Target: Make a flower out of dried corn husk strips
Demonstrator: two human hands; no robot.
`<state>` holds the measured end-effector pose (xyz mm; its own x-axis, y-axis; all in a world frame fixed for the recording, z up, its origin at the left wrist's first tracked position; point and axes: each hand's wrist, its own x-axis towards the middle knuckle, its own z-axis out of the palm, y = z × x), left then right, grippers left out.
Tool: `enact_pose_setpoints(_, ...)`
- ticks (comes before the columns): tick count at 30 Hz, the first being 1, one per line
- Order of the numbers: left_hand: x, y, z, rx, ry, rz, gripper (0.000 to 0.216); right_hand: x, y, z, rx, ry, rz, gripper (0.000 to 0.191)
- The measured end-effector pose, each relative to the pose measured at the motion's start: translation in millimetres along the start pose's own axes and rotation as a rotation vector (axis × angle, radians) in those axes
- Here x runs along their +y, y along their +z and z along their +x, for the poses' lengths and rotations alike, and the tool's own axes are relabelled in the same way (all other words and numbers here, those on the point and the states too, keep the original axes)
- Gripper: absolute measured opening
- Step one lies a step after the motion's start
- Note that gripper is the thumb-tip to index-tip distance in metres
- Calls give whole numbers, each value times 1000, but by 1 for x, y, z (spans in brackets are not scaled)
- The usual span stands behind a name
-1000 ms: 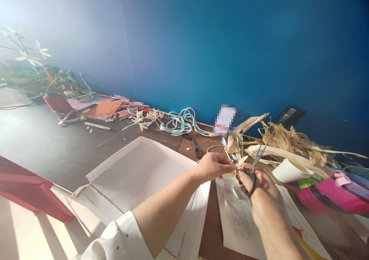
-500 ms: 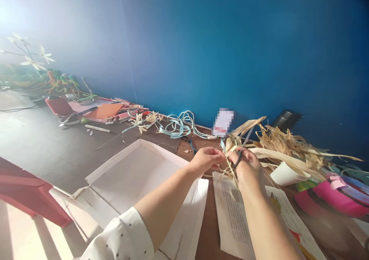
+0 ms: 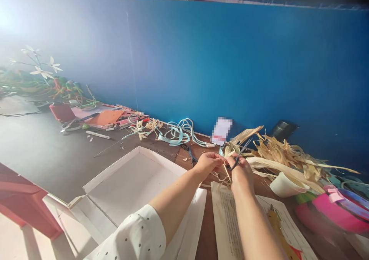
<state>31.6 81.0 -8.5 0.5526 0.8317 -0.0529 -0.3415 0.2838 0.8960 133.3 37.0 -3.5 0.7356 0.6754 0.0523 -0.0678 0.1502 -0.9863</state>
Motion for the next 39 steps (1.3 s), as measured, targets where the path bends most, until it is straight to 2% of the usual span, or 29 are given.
enact_pose_setpoints(11,-11,-5,5,8,36,32,33,19,-3,5,10,-58,-18,46)
enact_pose_setpoints(26,-12,-8,2,8,28,62,32,20,-6,-2,23,-66,-83,50)
enact_pose_setpoints(32,-9,-8,-1,40,36,7,37,28,-10,2,34,-80,-78,52)
enact_pose_setpoints(39,-4,-10,-2,55,40,-113,41,21,-4,-6,10,-80,-98,48)
